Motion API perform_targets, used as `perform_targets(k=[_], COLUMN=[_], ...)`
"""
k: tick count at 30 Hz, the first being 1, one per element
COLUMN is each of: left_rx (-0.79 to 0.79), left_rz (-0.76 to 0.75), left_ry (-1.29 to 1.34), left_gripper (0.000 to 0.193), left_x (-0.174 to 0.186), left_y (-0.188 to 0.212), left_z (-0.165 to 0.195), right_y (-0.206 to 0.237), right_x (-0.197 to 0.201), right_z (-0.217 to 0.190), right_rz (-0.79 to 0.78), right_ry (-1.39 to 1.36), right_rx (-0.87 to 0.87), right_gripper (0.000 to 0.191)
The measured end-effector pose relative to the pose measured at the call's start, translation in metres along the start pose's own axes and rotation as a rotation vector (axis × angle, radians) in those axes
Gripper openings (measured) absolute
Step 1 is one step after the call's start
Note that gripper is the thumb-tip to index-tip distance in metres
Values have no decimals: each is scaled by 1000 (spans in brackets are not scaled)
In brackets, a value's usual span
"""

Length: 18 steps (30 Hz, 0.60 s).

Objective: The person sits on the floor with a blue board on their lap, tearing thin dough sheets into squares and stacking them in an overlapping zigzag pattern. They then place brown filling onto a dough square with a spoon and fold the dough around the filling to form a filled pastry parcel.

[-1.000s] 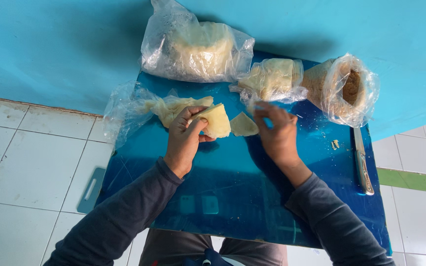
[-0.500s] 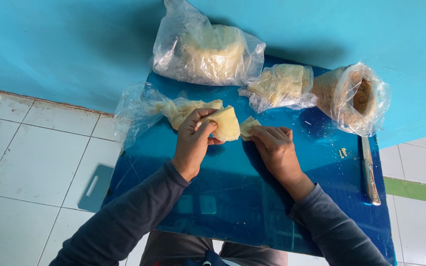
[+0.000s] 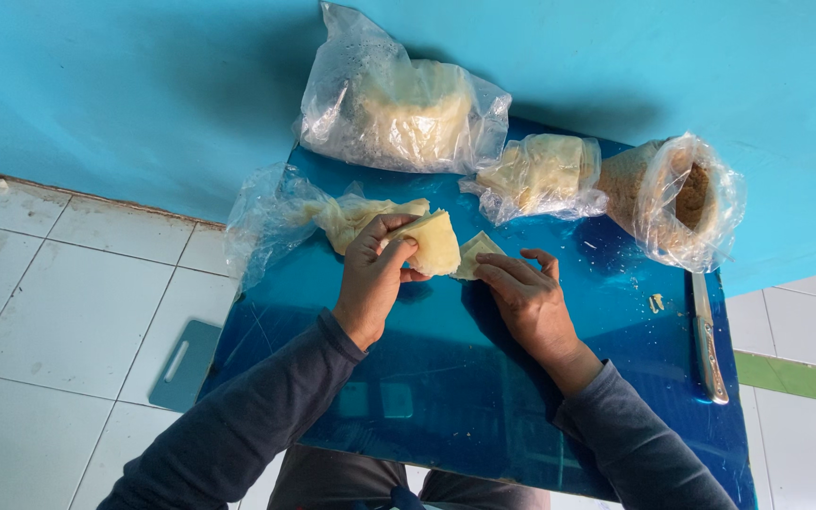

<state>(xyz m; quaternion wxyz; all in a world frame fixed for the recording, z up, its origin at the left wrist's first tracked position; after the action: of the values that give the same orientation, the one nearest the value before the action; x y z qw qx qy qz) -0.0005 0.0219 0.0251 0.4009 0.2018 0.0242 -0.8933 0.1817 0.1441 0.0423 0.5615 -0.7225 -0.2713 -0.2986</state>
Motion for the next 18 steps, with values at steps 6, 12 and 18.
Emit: perform_targets(k=[6, 12, 18], left_rx=[7, 45, 119], left_rz=[-12, -23, -152], left_ry=[-24, -30, -58], left_gripper=[30, 32, 37], left_x=[-8, -21, -43], left_y=[13, 29, 48], left_z=[-4, -16, -42], right_y=[12, 27, 42], right_x=[8, 31, 78], right_z=[0, 2, 14], right_rz=[-26, -2, 249], right_ry=[-11, -99, -390], right_rx=[-18, -88, -412], right_gripper=[20, 23, 16])
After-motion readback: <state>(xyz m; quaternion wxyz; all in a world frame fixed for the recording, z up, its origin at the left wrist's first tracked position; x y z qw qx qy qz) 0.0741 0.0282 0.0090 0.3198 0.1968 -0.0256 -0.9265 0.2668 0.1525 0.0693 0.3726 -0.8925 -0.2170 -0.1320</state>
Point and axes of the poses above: each hand's wrist, its own y-axis away from the middle knuckle, its own x-axis out of the back of the hand, z = x × y, the point moved 3 cm from there along -y, towards the middle knuckle, and after that the axes turned 8 degrees about z, right-handed, at the moved point
